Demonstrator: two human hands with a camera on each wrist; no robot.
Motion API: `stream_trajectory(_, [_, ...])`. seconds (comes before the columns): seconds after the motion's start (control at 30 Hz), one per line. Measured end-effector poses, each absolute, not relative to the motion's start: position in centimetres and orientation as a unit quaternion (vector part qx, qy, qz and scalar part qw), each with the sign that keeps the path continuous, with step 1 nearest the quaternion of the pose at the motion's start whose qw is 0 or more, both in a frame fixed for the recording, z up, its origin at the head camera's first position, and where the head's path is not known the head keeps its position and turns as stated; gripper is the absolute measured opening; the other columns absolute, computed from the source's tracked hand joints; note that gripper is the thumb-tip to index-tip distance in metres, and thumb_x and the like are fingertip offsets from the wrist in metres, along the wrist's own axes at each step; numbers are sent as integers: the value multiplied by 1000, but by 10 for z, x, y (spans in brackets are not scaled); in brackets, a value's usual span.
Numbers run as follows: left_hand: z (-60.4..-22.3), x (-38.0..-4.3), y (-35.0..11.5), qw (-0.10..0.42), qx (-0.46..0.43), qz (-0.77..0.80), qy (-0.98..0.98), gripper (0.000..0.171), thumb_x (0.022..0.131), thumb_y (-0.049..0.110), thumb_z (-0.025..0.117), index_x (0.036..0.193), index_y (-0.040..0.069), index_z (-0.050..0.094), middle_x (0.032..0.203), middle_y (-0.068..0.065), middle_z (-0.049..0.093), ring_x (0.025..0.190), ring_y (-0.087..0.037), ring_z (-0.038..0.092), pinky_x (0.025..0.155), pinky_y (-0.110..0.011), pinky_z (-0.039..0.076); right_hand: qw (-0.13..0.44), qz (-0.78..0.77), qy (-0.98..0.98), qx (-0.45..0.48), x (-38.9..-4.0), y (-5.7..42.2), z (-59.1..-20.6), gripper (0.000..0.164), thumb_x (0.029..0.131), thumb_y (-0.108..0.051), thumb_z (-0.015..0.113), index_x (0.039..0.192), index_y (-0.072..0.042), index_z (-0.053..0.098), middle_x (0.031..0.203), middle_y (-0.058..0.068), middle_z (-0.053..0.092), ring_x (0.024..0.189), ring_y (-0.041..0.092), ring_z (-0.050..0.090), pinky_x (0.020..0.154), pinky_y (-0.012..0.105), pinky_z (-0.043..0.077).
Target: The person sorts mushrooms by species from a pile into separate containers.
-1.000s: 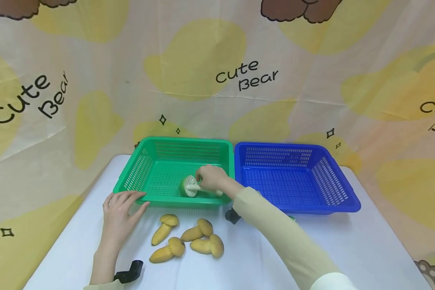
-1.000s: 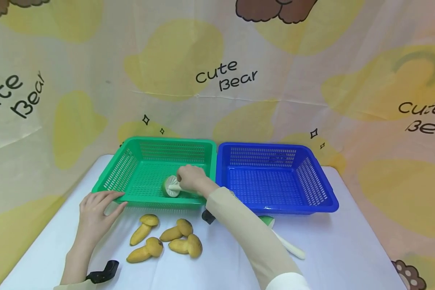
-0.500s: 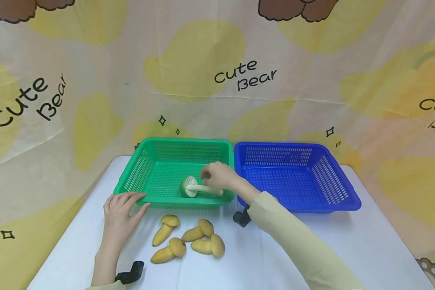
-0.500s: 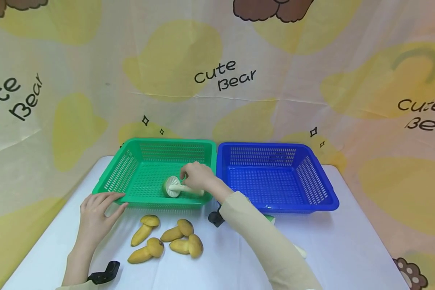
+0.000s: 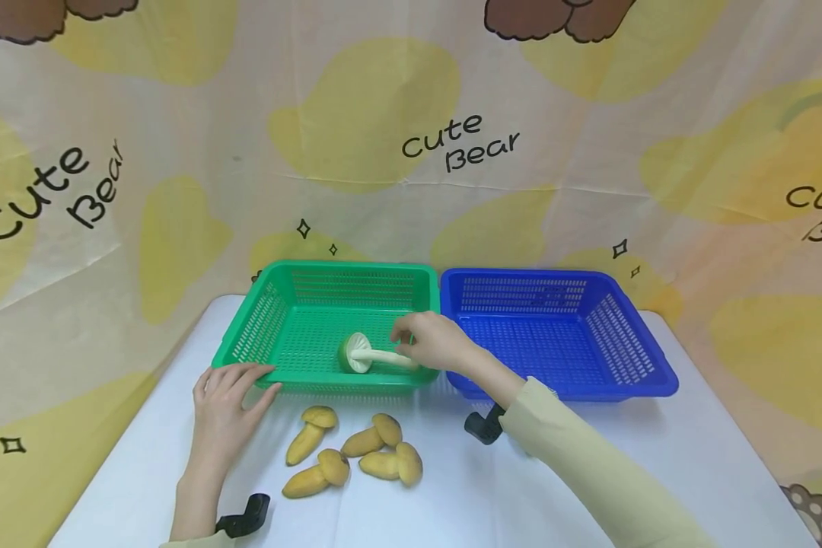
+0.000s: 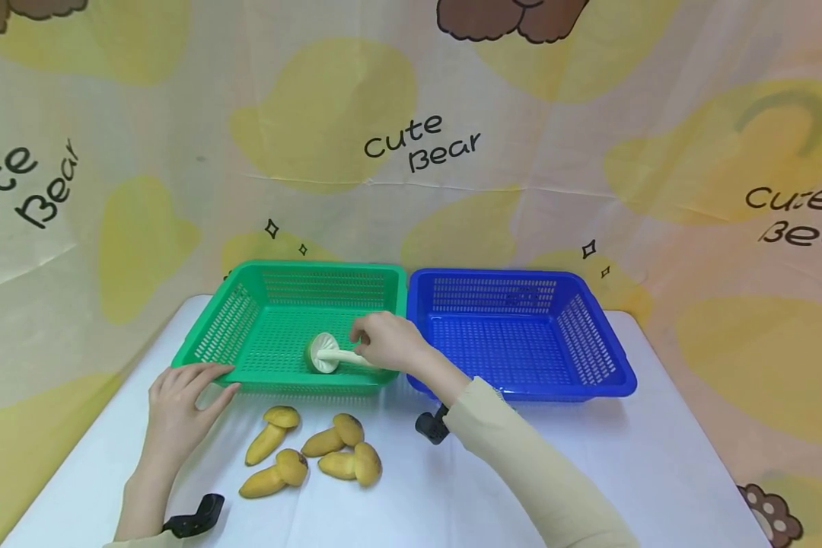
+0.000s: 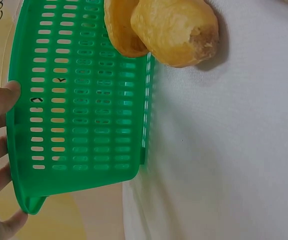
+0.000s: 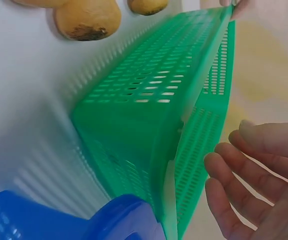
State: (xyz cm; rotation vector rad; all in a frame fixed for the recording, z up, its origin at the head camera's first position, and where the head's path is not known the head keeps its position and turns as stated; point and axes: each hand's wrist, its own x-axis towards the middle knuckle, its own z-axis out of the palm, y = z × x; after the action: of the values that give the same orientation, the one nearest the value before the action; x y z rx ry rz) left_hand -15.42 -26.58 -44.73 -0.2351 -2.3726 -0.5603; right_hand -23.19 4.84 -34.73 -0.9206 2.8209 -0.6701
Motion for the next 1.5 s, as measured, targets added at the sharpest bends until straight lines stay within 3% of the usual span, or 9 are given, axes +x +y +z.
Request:
stream_trajectory(0.3, [-446,-155,-266,340,-92,-218,-910,33,72,15,81,103,12,70,102,-12,68,105,-32,53,104,-63,26,29,-241,923,-299,-214,63,-348,16,89,-15,67,104,-12,71,89,-1,68,75,10,58,60,23,47])
stream_trajectory(0.83, [-445,-156,-265,339,-92,-218,-911,34,72,14,81,104,12,70,102,-13,68,105,-32,53,103,-63,27,-41,-267,915,-299,-180,106,-351,18,87,-12,66,105,-13,71,93,-4,70,87,10,63,76,24,53])
stream_trajectory(1.5, [-447,-154,-264,342,-93,-215,-910,34,71,13,82,103,12,70,102,-13,68,104,-33,52,103,-64,27,-104,-304,925,-204,-137,156,-387,22,81,-7,73,101,-16,70,93,-7,69,85,9,64,77,30,56])
